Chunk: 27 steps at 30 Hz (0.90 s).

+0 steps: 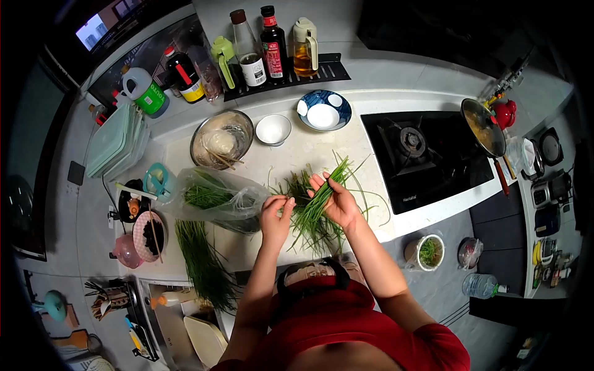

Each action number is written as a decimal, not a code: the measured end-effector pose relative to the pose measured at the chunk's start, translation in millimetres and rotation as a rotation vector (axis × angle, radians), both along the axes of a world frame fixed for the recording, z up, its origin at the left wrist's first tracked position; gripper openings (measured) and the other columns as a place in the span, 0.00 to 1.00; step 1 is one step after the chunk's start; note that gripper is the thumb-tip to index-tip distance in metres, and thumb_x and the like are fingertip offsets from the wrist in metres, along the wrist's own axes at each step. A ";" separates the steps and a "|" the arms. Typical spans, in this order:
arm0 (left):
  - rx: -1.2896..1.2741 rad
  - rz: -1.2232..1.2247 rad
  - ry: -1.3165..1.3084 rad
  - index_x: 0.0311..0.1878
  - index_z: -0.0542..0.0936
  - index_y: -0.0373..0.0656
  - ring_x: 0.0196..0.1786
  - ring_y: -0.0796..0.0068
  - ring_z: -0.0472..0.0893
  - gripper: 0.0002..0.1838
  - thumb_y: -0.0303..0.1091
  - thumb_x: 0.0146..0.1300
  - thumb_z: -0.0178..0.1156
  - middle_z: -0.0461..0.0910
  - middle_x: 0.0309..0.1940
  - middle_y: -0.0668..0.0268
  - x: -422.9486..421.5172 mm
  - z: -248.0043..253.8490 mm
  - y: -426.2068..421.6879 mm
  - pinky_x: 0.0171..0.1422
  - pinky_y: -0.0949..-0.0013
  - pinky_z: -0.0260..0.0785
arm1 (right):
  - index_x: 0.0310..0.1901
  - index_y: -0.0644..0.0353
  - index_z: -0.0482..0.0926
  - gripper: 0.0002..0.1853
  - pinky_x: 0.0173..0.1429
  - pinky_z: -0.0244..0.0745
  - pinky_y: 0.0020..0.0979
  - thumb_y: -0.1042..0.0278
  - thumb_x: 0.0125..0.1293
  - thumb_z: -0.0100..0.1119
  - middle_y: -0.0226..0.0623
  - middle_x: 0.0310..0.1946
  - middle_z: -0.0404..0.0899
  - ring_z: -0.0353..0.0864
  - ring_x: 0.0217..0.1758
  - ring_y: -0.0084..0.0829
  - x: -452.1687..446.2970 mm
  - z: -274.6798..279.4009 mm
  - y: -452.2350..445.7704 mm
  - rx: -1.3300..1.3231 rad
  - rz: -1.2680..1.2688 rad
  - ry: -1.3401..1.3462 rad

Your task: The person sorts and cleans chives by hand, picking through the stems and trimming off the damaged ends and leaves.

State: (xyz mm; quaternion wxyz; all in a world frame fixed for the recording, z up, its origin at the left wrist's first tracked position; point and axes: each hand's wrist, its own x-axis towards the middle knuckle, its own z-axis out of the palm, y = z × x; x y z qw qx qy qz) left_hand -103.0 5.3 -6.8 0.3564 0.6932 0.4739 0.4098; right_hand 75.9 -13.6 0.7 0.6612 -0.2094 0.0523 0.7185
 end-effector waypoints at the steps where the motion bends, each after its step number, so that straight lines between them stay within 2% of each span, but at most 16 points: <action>1: 0.096 0.008 0.047 0.40 0.76 0.42 0.40 0.62 0.74 0.11 0.34 0.53 0.60 0.74 0.37 0.61 4.8 7.5 -4.6 0.46 0.67 0.64 | 0.52 0.58 0.61 0.13 0.57 0.67 0.42 0.68 0.68 0.36 0.45 0.52 0.68 0.69 0.55 0.38 0.1 -3.1 0.3 -0.011 -0.013 -0.006; 3: 0.191 -0.024 0.117 0.39 0.77 0.44 0.42 0.60 0.72 0.12 0.35 0.50 0.62 0.72 0.40 0.63 11.9 21.6 -13.2 0.46 0.64 0.65 | 0.52 0.58 0.60 0.13 0.56 0.67 0.41 0.68 0.68 0.36 0.44 0.52 0.68 0.69 0.55 0.38 -1.1 -4.6 1.4 -0.039 -0.032 -0.037; 4: 0.170 -0.064 0.117 0.38 0.77 0.43 0.42 0.64 0.72 0.13 0.32 0.47 0.64 0.72 0.38 0.63 16.1 28.4 -18.1 0.46 0.66 0.65 | 0.53 0.58 0.60 0.13 0.56 0.67 0.41 0.68 0.68 0.36 0.44 0.52 0.69 0.70 0.55 0.38 -2.0 -4.1 1.8 -0.056 -0.040 -0.061; 7: 0.279 -0.133 0.272 0.34 0.79 0.45 0.38 0.65 0.73 0.12 0.35 0.44 0.65 0.75 0.32 0.68 25.9 35.9 -24.2 0.40 0.66 0.66 | 0.52 0.58 0.59 0.13 0.55 0.68 0.39 0.68 0.68 0.36 0.43 0.51 0.69 0.70 0.54 0.37 -5.4 -4.7 3.3 -0.073 -0.051 -0.129; 11: 0.211 -0.132 0.303 0.31 0.80 0.45 0.32 0.65 0.74 0.08 0.34 0.45 0.64 0.77 0.29 0.68 34.5 29.6 -24.4 0.41 0.65 0.64 | 0.51 0.60 0.60 0.12 0.52 0.70 0.36 0.69 0.68 0.36 0.45 0.49 0.71 0.72 0.52 0.36 -9.9 0.1 4.2 -0.075 -0.057 -0.226; 18: 0.316 -0.153 0.368 0.26 0.80 0.45 0.31 0.67 0.74 0.03 0.31 0.46 0.62 0.77 0.23 0.69 36.2 28.4 -18.5 0.38 0.65 0.62 | 0.44 0.63 0.62 0.09 0.46 0.73 0.34 0.68 0.68 0.35 0.48 0.41 0.74 0.76 0.43 0.37 -11.7 5.4 4.1 -0.130 -0.048 -0.283; 21: 0.319 -0.140 0.287 0.25 0.80 0.45 0.29 0.67 0.74 0.02 0.28 0.44 0.60 0.77 0.22 0.69 35.7 35.8 -18.9 0.36 0.66 0.63 | 0.42 0.65 0.62 0.10 0.44 0.74 0.34 0.68 0.69 0.33 0.49 0.37 0.75 0.77 0.40 0.38 -13.9 -8.3 6.1 -0.166 -0.108 -0.544; 24: 0.339 -0.031 0.106 0.25 0.80 0.44 0.25 0.67 0.74 0.03 0.25 0.44 0.59 0.77 0.20 0.67 31.3 43.7 -17.1 0.32 0.69 0.64 | 0.41 0.66 0.61 0.10 0.42 0.76 0.35 0.68 0.69 0.31 0.50 0.36 0.75 0.78 0.38 0.39 2.2 -24.3 14.4 -0.286 -0.247 -0.470; 26: 0.275 0.057 -0.020 0.26 0.80 0.43 0.23 0.68 0.75 0.02 0.27 0.47 0.60 0.77 0.20 0.64 20.0 38.4 -8.9 0.30 0.69 0.64 | 0.42 0.66 0.61 0.10 0.47 0.75 0.38 0.67 0.69 0.32 0.52 0.40 0.73 0.76 0.44 0.42 17.3 -27.7 16.0 -0.298 -0.243 -0.300; 27: 0.191 0.108 0.025 0.23 0.79 0.43 0.25 0.64 0.75 0.04 0.32 0.47 0.62 0.77 0.20 0.65 14.7 38.3 -4.5 0.31 0.67 0.64 | 0.43 0.65 0.61 0.10 0.50 0.74 0.39 0.68 0.69 0.32 0.51 0.42 0.72 0.74 0.47 0.43 21.8 -25.0 15.8 -0.264 -0.232 -0.196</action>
